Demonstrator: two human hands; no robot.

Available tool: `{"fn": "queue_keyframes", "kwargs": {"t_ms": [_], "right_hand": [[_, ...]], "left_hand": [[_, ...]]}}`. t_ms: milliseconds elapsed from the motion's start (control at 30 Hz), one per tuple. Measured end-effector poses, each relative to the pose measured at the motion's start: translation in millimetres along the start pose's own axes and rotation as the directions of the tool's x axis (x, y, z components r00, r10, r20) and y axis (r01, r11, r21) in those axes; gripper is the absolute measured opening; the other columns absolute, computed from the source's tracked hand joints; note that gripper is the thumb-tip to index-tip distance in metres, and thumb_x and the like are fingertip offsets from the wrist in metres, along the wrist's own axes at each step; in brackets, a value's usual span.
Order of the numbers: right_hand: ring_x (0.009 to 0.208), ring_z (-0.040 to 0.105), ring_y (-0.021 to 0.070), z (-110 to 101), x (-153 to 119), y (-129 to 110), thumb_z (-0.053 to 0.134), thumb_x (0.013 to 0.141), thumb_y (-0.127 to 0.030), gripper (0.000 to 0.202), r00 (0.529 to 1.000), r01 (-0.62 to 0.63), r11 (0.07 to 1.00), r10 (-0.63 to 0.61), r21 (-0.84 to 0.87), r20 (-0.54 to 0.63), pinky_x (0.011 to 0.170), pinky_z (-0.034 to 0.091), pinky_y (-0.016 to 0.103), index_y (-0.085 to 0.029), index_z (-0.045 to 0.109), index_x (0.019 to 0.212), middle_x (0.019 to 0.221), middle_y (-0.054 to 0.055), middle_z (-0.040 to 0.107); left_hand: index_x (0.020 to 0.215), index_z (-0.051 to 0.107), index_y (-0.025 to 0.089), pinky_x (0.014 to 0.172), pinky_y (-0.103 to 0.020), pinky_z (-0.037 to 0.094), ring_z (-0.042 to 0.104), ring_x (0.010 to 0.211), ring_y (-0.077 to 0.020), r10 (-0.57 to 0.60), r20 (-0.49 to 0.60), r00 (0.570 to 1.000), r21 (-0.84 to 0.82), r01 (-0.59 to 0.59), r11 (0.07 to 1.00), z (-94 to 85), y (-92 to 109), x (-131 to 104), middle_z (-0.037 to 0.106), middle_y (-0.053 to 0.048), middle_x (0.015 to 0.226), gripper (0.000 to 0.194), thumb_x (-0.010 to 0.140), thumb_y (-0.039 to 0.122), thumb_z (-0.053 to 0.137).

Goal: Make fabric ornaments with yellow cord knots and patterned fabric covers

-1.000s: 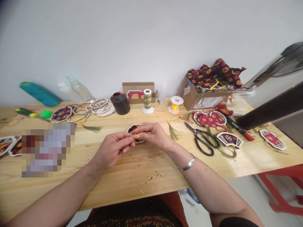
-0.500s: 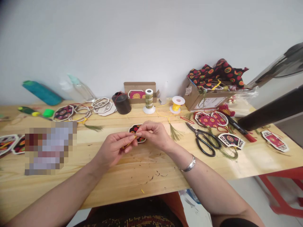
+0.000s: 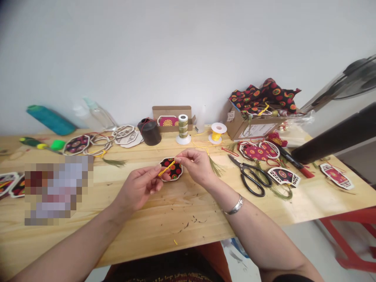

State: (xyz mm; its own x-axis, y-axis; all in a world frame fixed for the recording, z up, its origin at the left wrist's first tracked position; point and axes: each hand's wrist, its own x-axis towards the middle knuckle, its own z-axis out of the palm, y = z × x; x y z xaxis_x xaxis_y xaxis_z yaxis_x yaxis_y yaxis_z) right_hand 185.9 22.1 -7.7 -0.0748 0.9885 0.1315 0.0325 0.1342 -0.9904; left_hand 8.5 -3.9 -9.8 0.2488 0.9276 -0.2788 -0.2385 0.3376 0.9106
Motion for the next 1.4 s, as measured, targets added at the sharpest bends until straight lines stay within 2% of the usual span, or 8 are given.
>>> {"fn": "queue_keyframes", "kwargs": {"t_ms": [233,567,767,1300,1400], "right_hand": [[0.059,0.052,0.0102,0.2,1.3,1.3,0.066,0.072,-0.029,0.014,1.000,-0.012,0.999,0.011,-0.037,-0.015,0.061,0.045,0.025,-0.017,0.063,0.066,0.063,-0.001,0.061],[0.065,0.055,0.0131,-1.7,1.0,6.4,0.061,0.077,-0.028,0.015,0.989,0.128,0.950,-0.144,-0.285,-0.033,0.065,0.043,0.027,-0.018,0.062,0.066,0.066,0.001,0.063],[0.068,0.055,0.0141,-1.2,0.1,5.9,0.059,0.079,-0.027,0.015,0.980,0.174,0.916,-0.197,-0.362,-0.027,0.068,0.043,0.028,-0.018,0.061,0.067,0.068,0.001,0.064],[0.068,0.054,0.0142,-1.2,-0.6,3.9,0.058,0.081,-0.026,0.016,0.984,0.165,0.913,-0.180,-0.374,-0.007,0.069,0.042,0.028,-0.019,0.059,0.066,0.068,0.001,0.061],[0.068,0.054,0.0139,-0.8,-2.1,3.6,0.059,0.081,-0.026,0.015,0.983,0.166,0.924,-0.185,-0.345,-0.023,0.069,0.042,0.028,-0.018,0.060,0.068,0.068,0.001,0.060]], "left_hand": [[0.063,0.070,0.010,0.038,-0.017,0.025,0.045,0.041,-0.0037,-0.001,0.003,1.000,0.017,0.001,1.000,-0.9,0.6,-0.9,0.065,-0.005,0.061,0.028,0.070,0.038,0.074],[0.067,0.069,0.011,0.038,-0.017,0.024,0.044,0.040,-0.0032,-0.009,-0.014,1.000,0.025,0.009,1.000,0.2,0.6,0.1,0.065,-0.003,0.060,0.023,0.066,0.033,0.076],[0.068,0.068,0.012,0.038,-0.017,0.024,0.044,0.041,-0.0031,-0.004,-0.022,1.000,0.031,0.005,1.000,0.3,0.0,1.0,0.064,-0.002,0.061,0.022,0.067,0.032,0.076],[0.071,0.068,0.012,0.041,-0.019,0.024,0.042,0.042,-0.0031,0.013,-0.040,0.999,0.054,-0.011,0.998,0.4,-0.3,0.8,0.064,-0.001,0.061,0.019,0.068,0.029,0.076],[0.070,0.068,0.012,0.040,-0.019,0.024,0.045,0.042,-0.0043,0.016,-0.053,0.998,0.012,-0.015,1.000,0.7,1.0,0.3,0.066,-0.003,0.062,0.024,0.068,0.035,0.075]]}}
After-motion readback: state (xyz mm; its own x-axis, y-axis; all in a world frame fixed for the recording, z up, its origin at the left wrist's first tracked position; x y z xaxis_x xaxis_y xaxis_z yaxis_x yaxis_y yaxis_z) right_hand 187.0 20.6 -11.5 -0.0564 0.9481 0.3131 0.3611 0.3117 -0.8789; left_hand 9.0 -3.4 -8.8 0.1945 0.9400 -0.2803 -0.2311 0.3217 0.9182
